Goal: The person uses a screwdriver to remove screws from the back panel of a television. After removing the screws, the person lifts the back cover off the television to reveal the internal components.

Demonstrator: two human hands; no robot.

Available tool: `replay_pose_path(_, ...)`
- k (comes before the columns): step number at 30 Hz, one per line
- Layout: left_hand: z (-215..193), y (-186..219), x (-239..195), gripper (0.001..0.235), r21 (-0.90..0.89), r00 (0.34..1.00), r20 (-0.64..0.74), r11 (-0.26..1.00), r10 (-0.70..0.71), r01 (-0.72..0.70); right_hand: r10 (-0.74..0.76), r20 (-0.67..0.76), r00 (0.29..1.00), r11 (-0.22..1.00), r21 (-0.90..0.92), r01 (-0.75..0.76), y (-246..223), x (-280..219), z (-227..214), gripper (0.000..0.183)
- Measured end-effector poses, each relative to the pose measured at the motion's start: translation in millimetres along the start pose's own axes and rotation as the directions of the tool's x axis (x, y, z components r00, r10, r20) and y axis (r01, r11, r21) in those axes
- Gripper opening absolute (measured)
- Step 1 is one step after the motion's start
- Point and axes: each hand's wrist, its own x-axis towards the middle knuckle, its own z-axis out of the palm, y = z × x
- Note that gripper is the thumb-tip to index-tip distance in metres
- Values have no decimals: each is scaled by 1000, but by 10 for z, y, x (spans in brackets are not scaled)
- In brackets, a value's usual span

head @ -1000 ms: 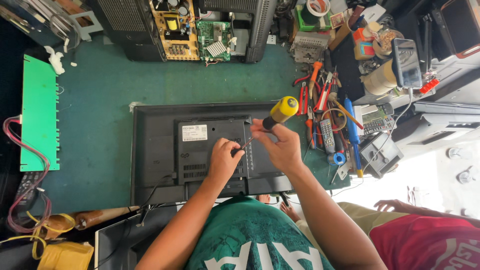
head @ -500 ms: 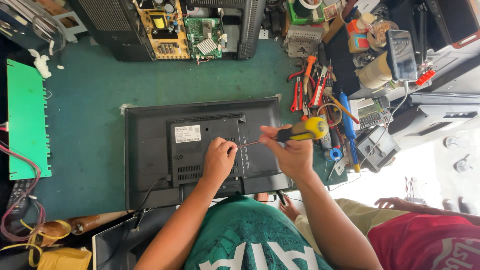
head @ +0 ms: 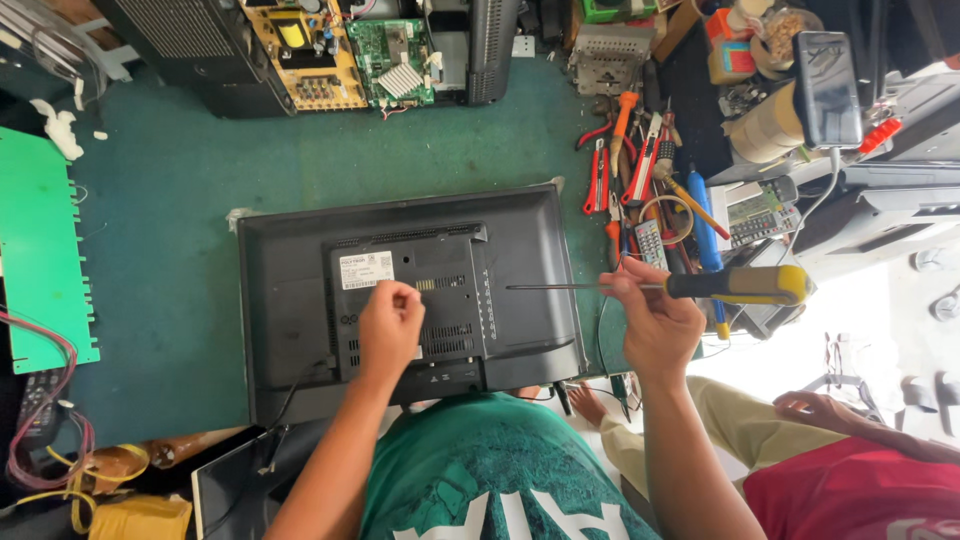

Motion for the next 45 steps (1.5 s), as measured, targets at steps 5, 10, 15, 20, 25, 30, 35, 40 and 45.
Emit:
replay_pose_path(5, -320, -22, -2, 12, -99, 983, -89, 983, -162, 153, 15, -25, 1000, 1000, 3, -15, 150, 3, 130, 27)
replay_pose_path(10, -191, -107, 17, 19, -397, 963, -24, 887, -268, 237, -10, 38, 999, 1000, 15, 10, 121, 135, 411, 26)
replay_pose_path(15, -198, 63, 73, 27, -808, 887, 143, 466, -439, 361, -55, 112, 992, 997, -40, 60, 33, 249, 625, 26)
replay_pose_path(20, -94, -223, 276, 28, -863, 900, 211, 360, -382, 355, -62, 144, 988, 997, -40, 69, -20, 316, 813, 25)
replay_pose_path(25, 0, -207, 567, 23, -383, 993, -11, 918, -120, 107, -153, 184, 971, 977, -116, 176, 1, 464, 1089, 25)
replay_pose_path(30, 189, -363, 840, 37, 140, 987, 99, 980, 128, -141, -201, 234, 951, 946, -205, 250, 33, 573, 1363, 21)
replay_pose_path(35, 288, -437, 946, 50, 186, 944, 213, 938, 251, -292, -315, 252, 915, 904, -214, 370, 26, 702, 1447, 20)
replay_pose_path(40, 338, -478, 945, 46, 204, 941, 219, 931, 257, -302, -297, 248, 922, 884, -293, 364, 32, 811, 1341, 19)
replay_pose_path(45, 332, -500, 964, 44, 174, 939, 222, 937, 264, -304, -280, 248, 928, 906, -253, 340, 129, 807, 1363, 17)
